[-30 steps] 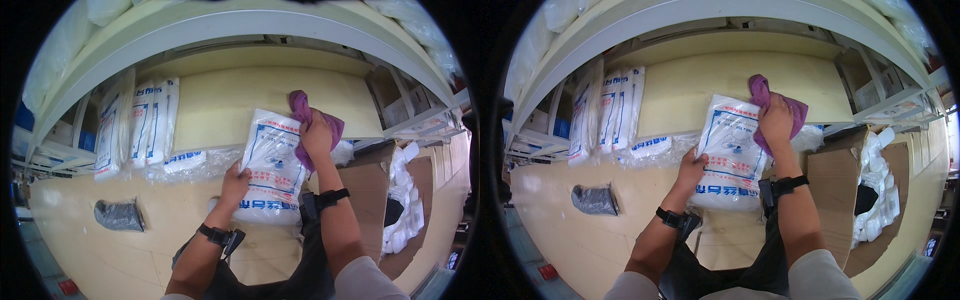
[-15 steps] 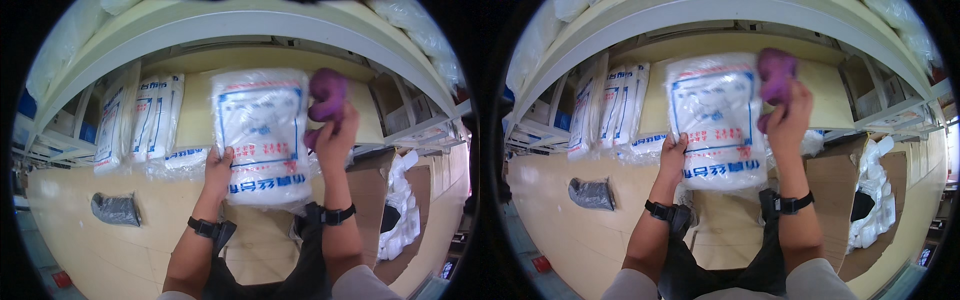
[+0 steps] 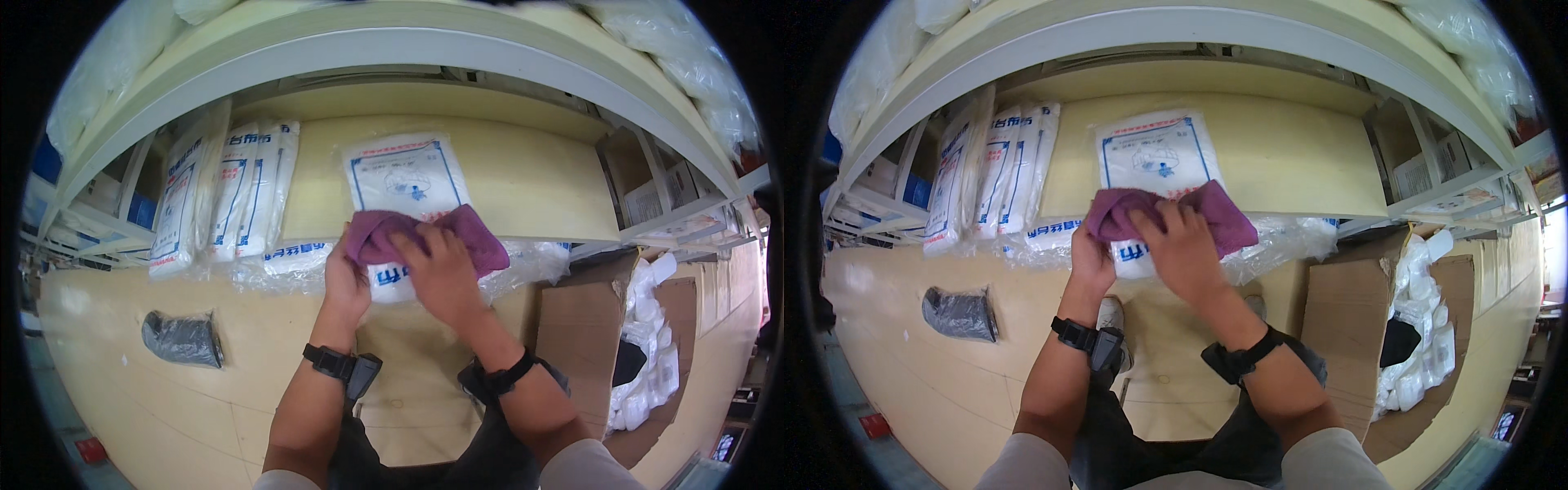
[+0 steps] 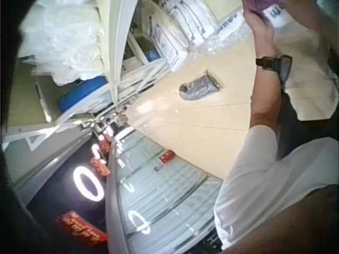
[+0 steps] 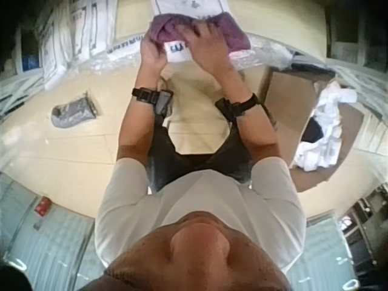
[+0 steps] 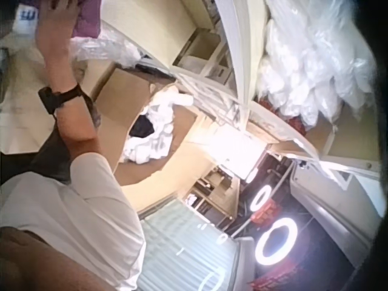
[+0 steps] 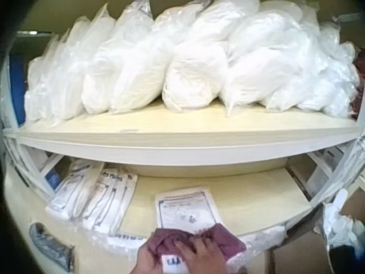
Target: The person wipes the plastic-wrapped packages on a shelf with a purple cloth. They handle each package one at a time, wiping the front and back surfaces, then placing them back on the shelf.
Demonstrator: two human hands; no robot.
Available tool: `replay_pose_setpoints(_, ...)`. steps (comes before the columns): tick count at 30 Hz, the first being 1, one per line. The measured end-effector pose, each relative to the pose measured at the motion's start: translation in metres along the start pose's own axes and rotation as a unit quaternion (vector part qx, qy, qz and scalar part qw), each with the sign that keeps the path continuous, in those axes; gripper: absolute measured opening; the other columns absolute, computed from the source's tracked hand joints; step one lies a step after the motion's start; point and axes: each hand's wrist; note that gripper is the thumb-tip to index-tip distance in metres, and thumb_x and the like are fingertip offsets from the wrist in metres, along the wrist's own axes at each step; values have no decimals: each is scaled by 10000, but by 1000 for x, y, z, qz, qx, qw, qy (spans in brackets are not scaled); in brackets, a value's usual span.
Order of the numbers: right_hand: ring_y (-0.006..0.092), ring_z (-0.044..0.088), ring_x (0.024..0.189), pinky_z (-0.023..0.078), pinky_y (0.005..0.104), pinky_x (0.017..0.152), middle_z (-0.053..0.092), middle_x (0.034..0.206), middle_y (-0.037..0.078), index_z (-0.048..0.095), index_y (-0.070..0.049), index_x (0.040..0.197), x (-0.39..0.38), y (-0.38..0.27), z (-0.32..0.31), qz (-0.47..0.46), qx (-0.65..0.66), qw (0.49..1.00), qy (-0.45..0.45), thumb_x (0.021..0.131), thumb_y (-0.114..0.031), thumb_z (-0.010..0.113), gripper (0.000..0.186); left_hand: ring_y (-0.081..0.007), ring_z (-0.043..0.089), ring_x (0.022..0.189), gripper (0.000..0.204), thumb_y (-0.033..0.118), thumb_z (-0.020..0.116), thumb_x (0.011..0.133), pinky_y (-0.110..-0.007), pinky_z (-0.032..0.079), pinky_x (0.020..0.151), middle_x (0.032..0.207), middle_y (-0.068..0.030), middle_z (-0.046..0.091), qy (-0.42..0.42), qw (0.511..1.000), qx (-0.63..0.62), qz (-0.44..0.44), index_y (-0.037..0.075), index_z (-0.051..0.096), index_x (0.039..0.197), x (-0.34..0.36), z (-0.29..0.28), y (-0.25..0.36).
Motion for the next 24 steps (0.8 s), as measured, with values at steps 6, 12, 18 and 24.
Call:
replay_pose_setpoints(6,381,638,947,532,464,811,640,1055,169,676,-137,1274,4,68,-17,175,-14,982,71,775,9,654,520,-142,638,959,512,93,652,989,-270,516,792,1200,-53,668,-10,921,369,-123,100,455,1462,-16,-1,-19)
replay_pose_setpoints(12,372,631,1003,516,454,873,632,1122,164,690,-156,1251,2,16,-29,9,25,997,75,758,-4,679,516,-150,644,1089,355,98,605,1018,-298,537,910,1200,-62,664,39,985,166,10,93,554,1370,-1,11,-21)
replay_pose_setpoints(18,376,632,1001,517,463,866,638,1103,154,697,-179,1257,-8,39,-13,37,48,998,-23,784,-46,653,493,-168,661,1051,295,81,625,1006,-313,535,935,1168,-66,683,-36,975,205,-76,-8,584,1284,-2,-3,-24)
replay_pose_setpoints(24,380,628,990,529,464,854,635,1093,177,696,-137,1256,-11,72,-39,170,-54,984,30,735,20,670,544,-188,672,1044,305,153,625,1028,-373,577,877,1206,-88,673,20,973,218,-68,23,589,1301,5,-4,-33)
Point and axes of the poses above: each hand's wrist, its own x-axis towards the middle knuckle, its own z-axis out of the palm, y = z × x
